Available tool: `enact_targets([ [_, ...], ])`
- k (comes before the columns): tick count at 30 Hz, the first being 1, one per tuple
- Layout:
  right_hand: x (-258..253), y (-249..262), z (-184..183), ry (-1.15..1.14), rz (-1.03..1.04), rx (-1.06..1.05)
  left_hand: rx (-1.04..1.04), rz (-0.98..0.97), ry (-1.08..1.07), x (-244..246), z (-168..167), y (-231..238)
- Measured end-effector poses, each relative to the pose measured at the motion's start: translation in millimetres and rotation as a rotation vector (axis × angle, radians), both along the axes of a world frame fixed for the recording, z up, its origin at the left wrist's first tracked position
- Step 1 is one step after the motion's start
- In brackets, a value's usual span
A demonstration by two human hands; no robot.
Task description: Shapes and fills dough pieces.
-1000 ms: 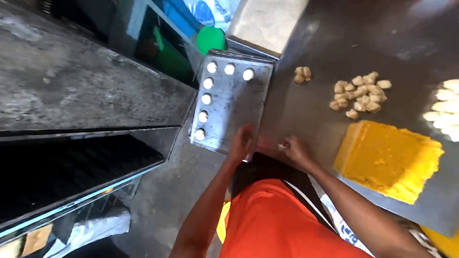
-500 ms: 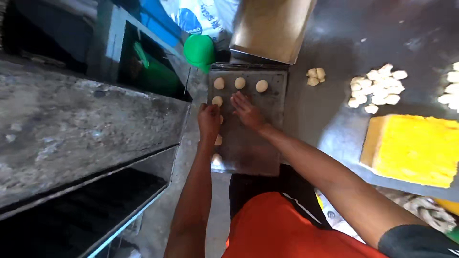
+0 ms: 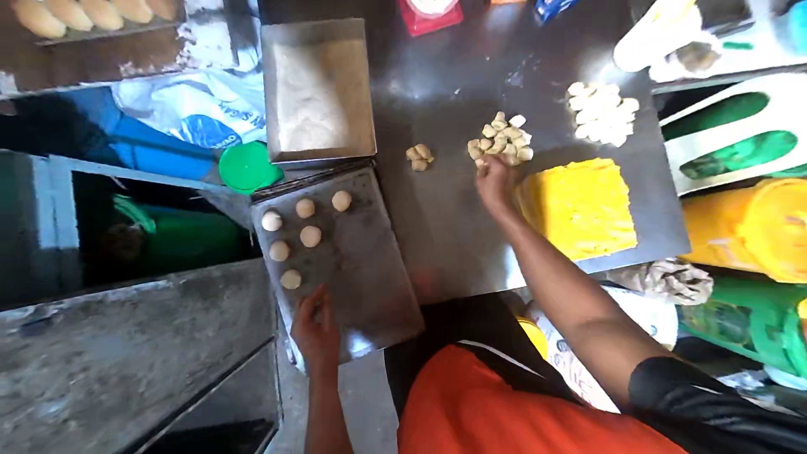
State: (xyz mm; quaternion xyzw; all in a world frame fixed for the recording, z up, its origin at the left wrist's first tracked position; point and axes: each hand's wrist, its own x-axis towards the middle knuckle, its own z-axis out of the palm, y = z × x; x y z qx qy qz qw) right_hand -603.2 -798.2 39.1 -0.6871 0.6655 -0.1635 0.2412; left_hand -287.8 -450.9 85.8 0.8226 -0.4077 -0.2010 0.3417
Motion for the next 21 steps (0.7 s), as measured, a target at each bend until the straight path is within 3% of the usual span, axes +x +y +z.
enact_targets([
  [4,-57,-50,-14,0.191,0.111,0.163,0.002,0.013,0.129,-78,5,-30],
  [7,-69,-55,9,0.177,0.146,0.156,-0.098,-0.075,0.186,-136,13,-78],
  [10,-81,-18,40,-0.06,0.113,0.036,-0.134,-0.142,0.326,-189,23,-130],
  [13,-94,46,51,-0.442,0.146,0.118,-0.041,-0.089,0.749,-236,11,-174],
  [17,-98,105,57,-0.592,0.174,0.175,0.119,-0.004,1.301,-256,-6,-202],
  [21,-119,139,66,-0.683,0.111,0.123,0.113,-0.204,1.3,-242,-9,-195],
])
